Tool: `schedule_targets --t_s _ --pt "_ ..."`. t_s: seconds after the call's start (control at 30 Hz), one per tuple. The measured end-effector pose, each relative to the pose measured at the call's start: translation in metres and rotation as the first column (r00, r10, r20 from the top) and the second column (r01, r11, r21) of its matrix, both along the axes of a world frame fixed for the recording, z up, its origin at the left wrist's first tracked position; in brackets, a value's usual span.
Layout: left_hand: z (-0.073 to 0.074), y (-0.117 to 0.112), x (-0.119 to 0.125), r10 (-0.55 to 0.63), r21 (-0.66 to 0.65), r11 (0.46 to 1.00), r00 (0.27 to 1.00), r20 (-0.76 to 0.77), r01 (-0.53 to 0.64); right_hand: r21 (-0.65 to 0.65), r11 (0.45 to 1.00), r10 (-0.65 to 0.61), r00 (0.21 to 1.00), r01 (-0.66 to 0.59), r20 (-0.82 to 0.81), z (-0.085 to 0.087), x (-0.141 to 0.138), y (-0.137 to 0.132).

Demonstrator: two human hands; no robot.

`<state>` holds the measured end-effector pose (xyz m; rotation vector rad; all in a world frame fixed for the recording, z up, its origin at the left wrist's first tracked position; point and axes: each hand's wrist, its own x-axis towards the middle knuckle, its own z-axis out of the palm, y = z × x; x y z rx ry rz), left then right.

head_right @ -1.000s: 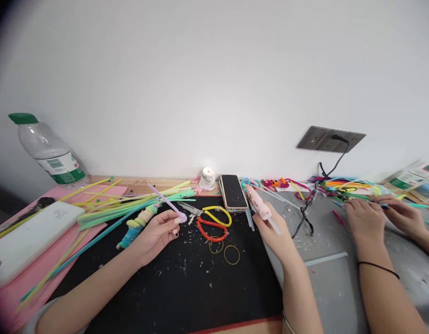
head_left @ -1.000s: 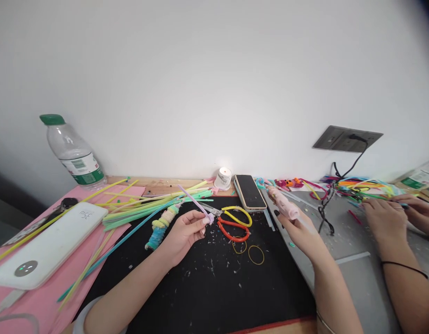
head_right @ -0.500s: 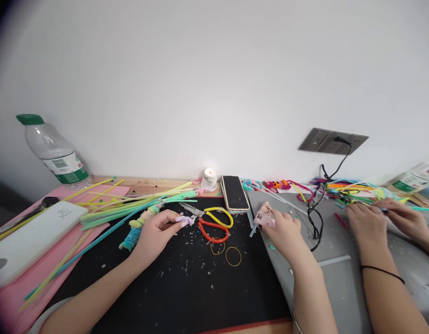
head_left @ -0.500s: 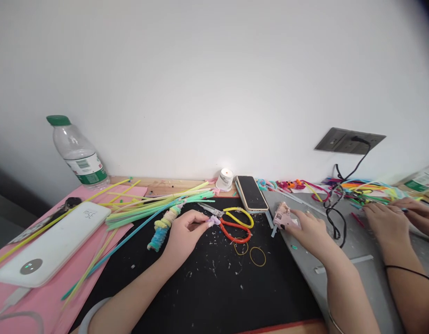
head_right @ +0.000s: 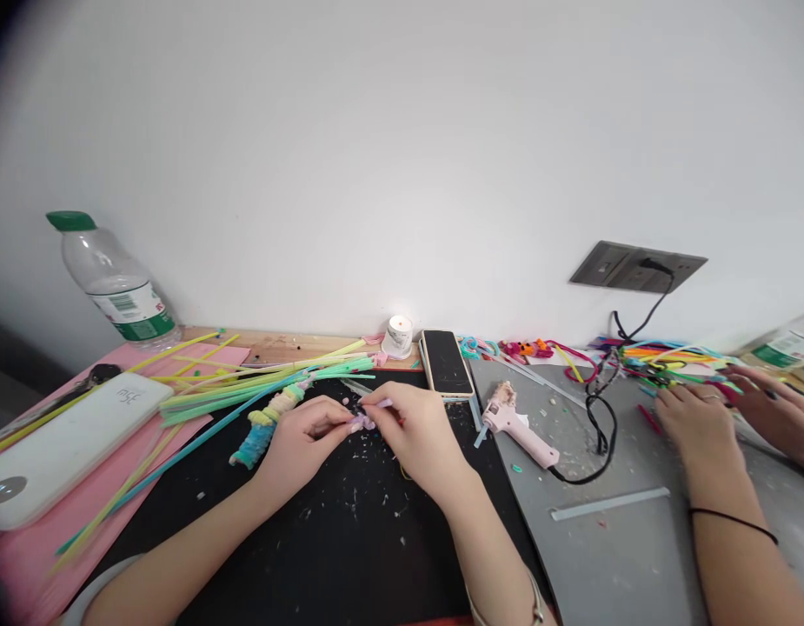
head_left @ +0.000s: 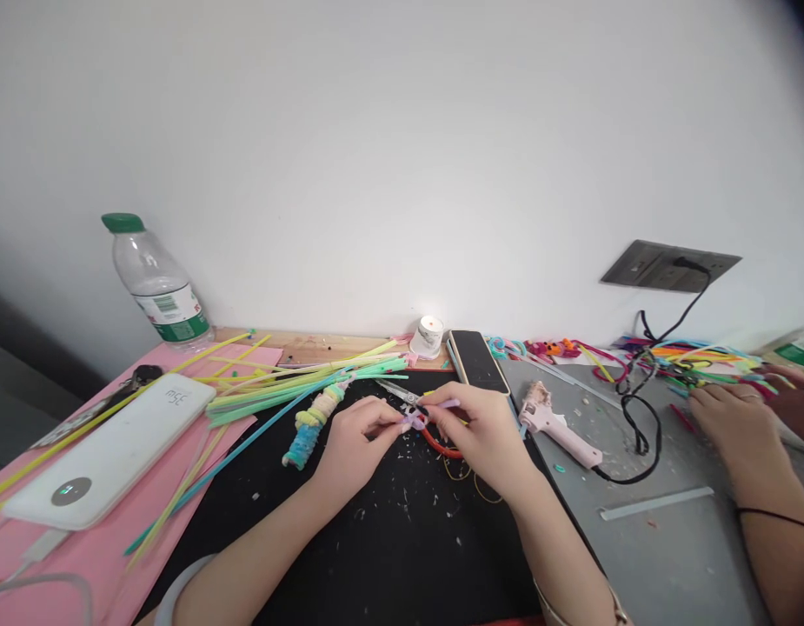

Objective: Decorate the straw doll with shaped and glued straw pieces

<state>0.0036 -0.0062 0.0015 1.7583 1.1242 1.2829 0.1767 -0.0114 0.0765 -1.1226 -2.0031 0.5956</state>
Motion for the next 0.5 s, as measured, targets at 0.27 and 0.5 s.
schedule_targets --t_s 0.27,0.5 --pt "-0.006 0.003 0.004 -0.051 -0.241 0.96 0.938 0.342 0.14 -0.307 0.94 -0.26 0.892 0.147 -0.369 -0.023 0.015 0.023" --pt "0.004 0.002 0.004 0.019 -0.422 0.873 0.848 0.53 0.244 -0.453 0.876 -0.374 0.829 0.168 -0.416 -0.034 0.017 0.026"
